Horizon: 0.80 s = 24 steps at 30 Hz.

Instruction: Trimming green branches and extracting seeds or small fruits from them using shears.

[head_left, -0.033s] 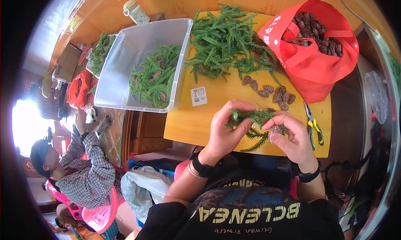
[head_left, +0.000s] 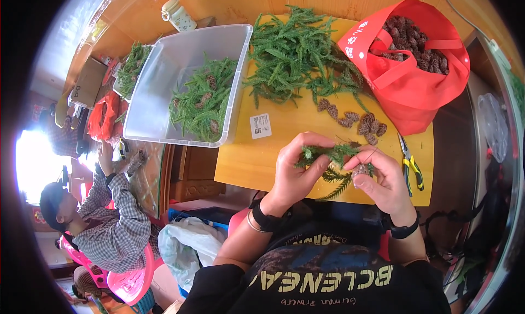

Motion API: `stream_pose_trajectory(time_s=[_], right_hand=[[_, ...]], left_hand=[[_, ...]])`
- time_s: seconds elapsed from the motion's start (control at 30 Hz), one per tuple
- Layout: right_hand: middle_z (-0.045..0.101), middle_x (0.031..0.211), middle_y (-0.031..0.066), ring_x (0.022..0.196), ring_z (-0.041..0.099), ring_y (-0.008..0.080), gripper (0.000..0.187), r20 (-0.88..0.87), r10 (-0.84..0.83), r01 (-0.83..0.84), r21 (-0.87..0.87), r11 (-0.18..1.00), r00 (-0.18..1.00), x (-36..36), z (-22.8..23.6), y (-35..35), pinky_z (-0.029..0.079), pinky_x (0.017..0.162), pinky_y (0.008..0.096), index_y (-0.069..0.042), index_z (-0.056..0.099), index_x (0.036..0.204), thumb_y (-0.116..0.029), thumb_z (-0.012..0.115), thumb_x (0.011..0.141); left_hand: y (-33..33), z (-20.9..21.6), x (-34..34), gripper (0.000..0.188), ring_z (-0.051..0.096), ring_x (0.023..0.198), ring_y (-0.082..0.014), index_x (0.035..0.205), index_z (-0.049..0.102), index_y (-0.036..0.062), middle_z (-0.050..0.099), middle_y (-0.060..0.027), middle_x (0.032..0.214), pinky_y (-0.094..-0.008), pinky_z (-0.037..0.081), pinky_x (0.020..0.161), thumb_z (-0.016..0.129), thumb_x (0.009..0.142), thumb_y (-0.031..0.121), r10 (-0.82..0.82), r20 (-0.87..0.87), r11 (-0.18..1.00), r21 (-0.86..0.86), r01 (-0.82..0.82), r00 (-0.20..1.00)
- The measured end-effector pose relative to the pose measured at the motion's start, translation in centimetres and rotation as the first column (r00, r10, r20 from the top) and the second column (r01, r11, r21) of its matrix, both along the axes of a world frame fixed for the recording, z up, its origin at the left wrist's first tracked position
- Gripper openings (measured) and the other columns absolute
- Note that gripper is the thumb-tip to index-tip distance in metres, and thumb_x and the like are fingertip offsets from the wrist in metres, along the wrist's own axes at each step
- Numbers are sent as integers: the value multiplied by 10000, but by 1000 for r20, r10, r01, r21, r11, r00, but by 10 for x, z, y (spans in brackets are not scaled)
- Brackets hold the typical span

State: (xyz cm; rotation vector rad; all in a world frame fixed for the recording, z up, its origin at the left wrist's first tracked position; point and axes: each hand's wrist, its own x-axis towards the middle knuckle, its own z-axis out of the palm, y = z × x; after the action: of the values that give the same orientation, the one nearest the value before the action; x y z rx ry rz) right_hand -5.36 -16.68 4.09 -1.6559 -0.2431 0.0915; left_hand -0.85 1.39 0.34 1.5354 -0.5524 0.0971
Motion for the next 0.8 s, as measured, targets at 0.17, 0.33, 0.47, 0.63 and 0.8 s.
stream_pose_trajectory(time_s=[0.17, 0.33, 0.47, 0.63, 0.8], right_hand=[[555, 933, 94, 856, 522, 174, 334, 52, 28, -25, -53, 998, 998, 2, 1, 0, 400, 793, 279, 26, 589, 948, -273, 655, 814], [575, 888, 116, 840, 543, 211, 330, 113, 7, 12, -167, 986, 994, 2, 2, 0, 407, 786, 289, 17, 596, 920, -287, 652, 805], [570, 1015, 144, 942, 538, 251, 327, 122, 16, 8, -191, 981, 992, 2, 5, -2, 396, 837, 316, 6, 615, 924, -294, 648, 800], [478, 1088, 151, 995, 490, 258, 325, 646, -63, 395, -384, 835, 761, -8, 12, -9, 394, 850, 359, -23, 652, 975, -282, 660, 779], [537, 862, 80, 692, 567, 146, 341, 483, -3, 194, -347, 918, 876, -13, 8, 10, 445, 569, 238, -22, 639, 981, -73, 763, 668]], left_hand=[[-10, 3, -8, 129, 533, 702, -100, 959, 517, 6, 533, -27, 842, -233, 446, 647, 560, 842, -28, -7, -285, 947, -310, -85, 959], [-10, 2, -9, 106, 533, 699, -93, 958, 514, 9, 527, -36, 871, -222, 447, 647, 556, 863, -12, -216, -451, 813, -575, -97, 866], [-5, 1, -12, 118, 552, 738, -103, 950, 538, 0, 534, -42, 886, -222, 458, 701, 580, 844, -30, -262, -490, 800, -592, -97, 832], [-2, -3, -11, 133, 570, 811, -136, 916, 563, -1, 542, -55, 918, -255, 472, 748, 607, 808, -63, -77, -368, 859, -496, -125, 927], [-4, 1, -14, 148, 555, 811, -102, 885, 591, -9, 565, -53, 913, -212, 464, 703, 634, 771, -94, 27, -289, 881, -446, -159, 957]])
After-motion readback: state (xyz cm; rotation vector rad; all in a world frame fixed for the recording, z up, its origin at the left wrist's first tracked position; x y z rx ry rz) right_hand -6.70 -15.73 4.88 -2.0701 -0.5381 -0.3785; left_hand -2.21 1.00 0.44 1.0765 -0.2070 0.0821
